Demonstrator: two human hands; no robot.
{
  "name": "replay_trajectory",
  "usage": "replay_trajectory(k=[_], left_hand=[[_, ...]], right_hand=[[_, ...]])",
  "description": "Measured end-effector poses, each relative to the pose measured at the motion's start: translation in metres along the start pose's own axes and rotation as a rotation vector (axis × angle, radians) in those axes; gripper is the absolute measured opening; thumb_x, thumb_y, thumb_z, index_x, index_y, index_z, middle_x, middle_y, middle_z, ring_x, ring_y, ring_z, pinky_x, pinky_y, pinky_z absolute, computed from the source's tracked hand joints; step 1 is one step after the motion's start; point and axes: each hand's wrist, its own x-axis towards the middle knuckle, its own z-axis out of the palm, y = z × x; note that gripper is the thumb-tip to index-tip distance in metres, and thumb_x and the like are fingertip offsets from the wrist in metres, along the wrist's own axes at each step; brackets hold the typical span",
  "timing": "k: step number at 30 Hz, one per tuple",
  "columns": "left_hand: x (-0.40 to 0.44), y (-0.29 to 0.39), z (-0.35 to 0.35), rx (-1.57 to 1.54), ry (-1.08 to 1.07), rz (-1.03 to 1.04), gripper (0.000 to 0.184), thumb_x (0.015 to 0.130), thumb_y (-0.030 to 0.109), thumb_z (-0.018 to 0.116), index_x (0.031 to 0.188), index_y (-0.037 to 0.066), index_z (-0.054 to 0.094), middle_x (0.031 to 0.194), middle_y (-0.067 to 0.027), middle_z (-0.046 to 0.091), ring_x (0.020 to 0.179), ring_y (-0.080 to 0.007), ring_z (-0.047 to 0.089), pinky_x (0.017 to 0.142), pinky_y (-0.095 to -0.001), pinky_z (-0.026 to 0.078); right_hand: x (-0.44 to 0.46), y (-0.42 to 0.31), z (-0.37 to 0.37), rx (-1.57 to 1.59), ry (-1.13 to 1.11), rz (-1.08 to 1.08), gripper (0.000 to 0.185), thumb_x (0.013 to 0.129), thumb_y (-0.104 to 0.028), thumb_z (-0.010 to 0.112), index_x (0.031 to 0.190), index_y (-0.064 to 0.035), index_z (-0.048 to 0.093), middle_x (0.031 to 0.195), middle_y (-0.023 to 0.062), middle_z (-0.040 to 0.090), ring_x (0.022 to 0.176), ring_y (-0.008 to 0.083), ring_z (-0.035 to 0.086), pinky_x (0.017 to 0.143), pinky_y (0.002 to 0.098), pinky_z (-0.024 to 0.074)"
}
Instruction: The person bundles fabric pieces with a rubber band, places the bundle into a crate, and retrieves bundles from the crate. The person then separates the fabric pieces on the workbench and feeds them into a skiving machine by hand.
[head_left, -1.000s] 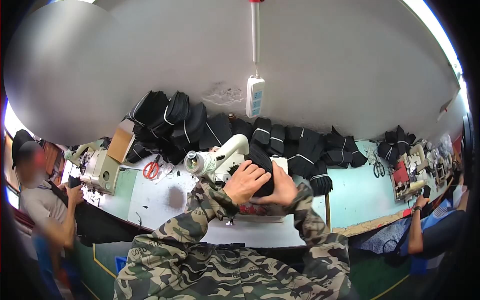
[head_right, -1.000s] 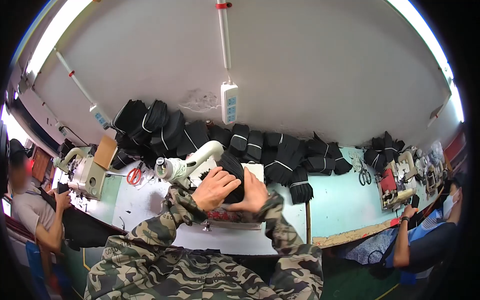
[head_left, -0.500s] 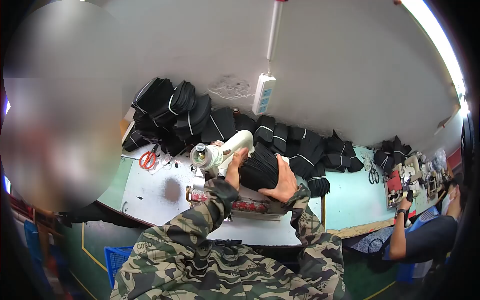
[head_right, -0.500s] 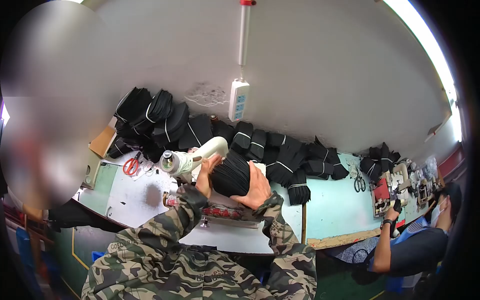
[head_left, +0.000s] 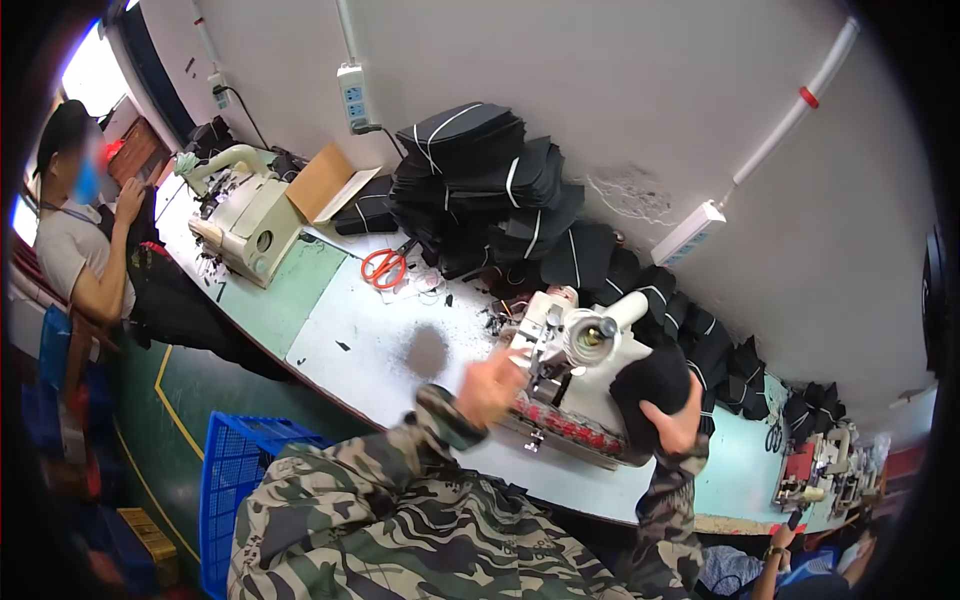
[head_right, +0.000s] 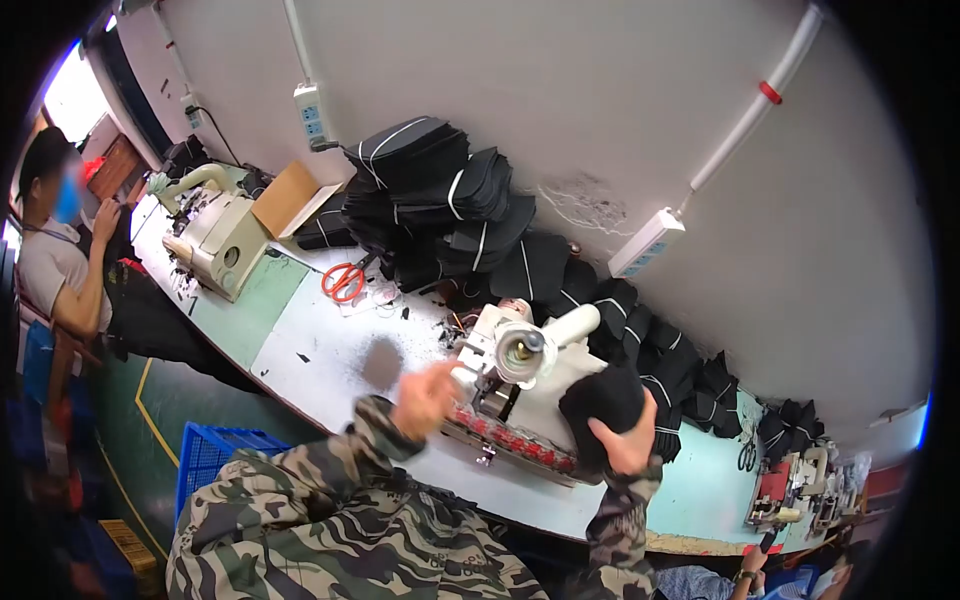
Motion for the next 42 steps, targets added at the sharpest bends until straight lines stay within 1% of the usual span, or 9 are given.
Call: replay_trajectory(k=[2, 5, 13, 22, 27, 31, 35, 39, 42], left_hand=[[0.038, -0.065, -0.058, 0.143, 0.106, -0.237, 0.027, 0.089, 0.012, 0.049, 0.112, 0.004, 0.060, 0.078, -0.0130, 0.066, 0.051, -0.0139, 0.060, 0.049, -0.0292, 0.048], [0.081, -0.178, -0.120, 0.834, 0.004, -0.260, 0.030, 0.080, 0.004, 0.048, 0.107, 0.004, 0.060, 0.093, -0.0193, 0.062, 0.089, -0.0367, 0.059, 0.078, -0.0435, 0.048], [0.128, -0.212, -0.172, 0.889, -0.175, -0.193, 0.015, 0.076, 0.014, 0.058, 0.078, 0.000, 0.062, 0.076, -0.0178, 0.063, 0.076, -0.0339, 0.063, 0.067, -0.0424, 0.050], [0.063, -0.059, -0.186, 0.224, -0.294, -0.090, 0.011, 0.074, 0.010, 0.062, 0.080, 0.001, 0.063, 0.065, -0.0108, 0.062, 0.060, -0.0171, 0.062, 0.058, -0.0307, 0.048], [-0.025, 0.006, -0.189, -0.015, -0.334, 0.369, 0.018, 0.077, 0.012, 0.059, 0.090, -0.001, 0.057, 0.080, -0.0114, 0.055, 0.076, -0.0295, 0.053, 0.069, -0.0359, 0.044], [-0.101, 0.016, -0.191, 0.109, -0.079, 0.254, 0.015, 0.078, 0.010, 0.060, 0.089, 0.000, 0.059, 0.078, -0.0098, 0.056, 0.075, -0.0243, 0.055, 0.068, -0.0349, 0.044], [-0.184, 0.007, -0.164, -0.973, 0.330, -0.280, 0.032, 0.091, 0.003, 0.052, 0.122, -0.001, 0.045, 0.082, -0.0010, 0.059, 0.074, -0.0038, 0.056, 0.065, -0.0185, 0.046], [-0.291, 0.004, -0.144, -1.480, 0.567, -0.369, 0.053, 0.090, 0.005, 0.051, 0.138, 0.007, 0.029, 0.114, -0.0178, 0.057, 0.056, -0.0072, 0.047, 0.049, -0.0173, 0.039], [-0.321, 0.022, -0.148, -1.515, 0.577, -0.289, 0.079, 0.084, 0.002, 0.059, 0.146, 0.012, 0.012, 0.138, -0.0289, 0.033, 0.083, -0.0215, 0.063, 0.050, -0.0194, 0.044]], right_hand=[[-0.034, -0.027, -0.004, 0.352, -0.056, 0.053, 0.073, 0.068, -0.008, 0.069, 0.133, 0.0017, 0.036, 0.120, 0.0155, 0.054, 0.109, 0.0255, 0.054, 0.096, 0.0357, 0.0415], [-0.117, -0.054, -0.006, 0.777, -0.092, 0.377, 0.076, 0.069, -0.018, 0.062, 0.135, 0.0048, 0.031, 0.126, 0.0210, 0.048, 0.113, 0.0299, 0.052, 0.098, 0.0396, 0.0413], [-0.167, -0.070, 0.100, 1.001, 0.133, 0.736, 0.076, 0.070, -0.018, 0.063, 0.135, 0.0047, 0.031, 0.126, 0.0205, 0.048, 0.113, 0.0294, 0.052, 0.097, 0.0393, 0.0414], [-0.119, -0.105, 0.185, 1.225, -0.129, 0.558, 0.076, 0.070, -0.019, 0.064, 0.134, 0.0046, 0.032, 0.125, 0.0199, 0.048, 0.112, 0.0288, 0.052, 0.097, 0.0390, 0.0416], [-0.097, -0.140, 0.233, 1.371, -0.409, 0.448, 0.076, 0.070, -0.020, 0.064, 0.134, 0.0046, 0.032, 0.125, 0.0196, 0.049, 0.112, 0.0285, 0.052, 0.097, 0.0389, 0.0416], [-0.124, -0.152, 0.257, 1.398, -0.663, 0.438, 0.075, 0.070, -0.020, 0.065, 0.134, 0.0045, 0.032, 0.125, 0.0193, 0.049, 0.112, 0.0282, 0.052, 0.097, 0.0388, 0.0417], [-0.169, -0.148, 0.251, 1.340, -0.899, 0.462, 0.075, 0.070, -0.020, 0.065, 0.134, 0.0045, 0.033, 0.125, 0.0190, 0.049, 0.112, 0.0280, 0.052, 0.097, 0.0386, 0.0418], [-0.194, -0.133, 0.255, 1.110, -1.129, 0.425, 0.075, 0.071, -0.021, 0.065, 0.134, 0.0045, 0.033, 0.125, 0.0188, 0.049, 0.112, 0.0277, 0.052, 0.096, 0.0385, 0.0419], [-0.210, -0.095, 0.265, 0.696, -1.325, 0.316, 0.075, 0.070, -0.024, 0.069, 0.132, 0.0037, 0.036, 0.125, 0.0169, 0.049, 0.111, 0.0255, 0.052, 0.095, 0.0366, 0.0420]])
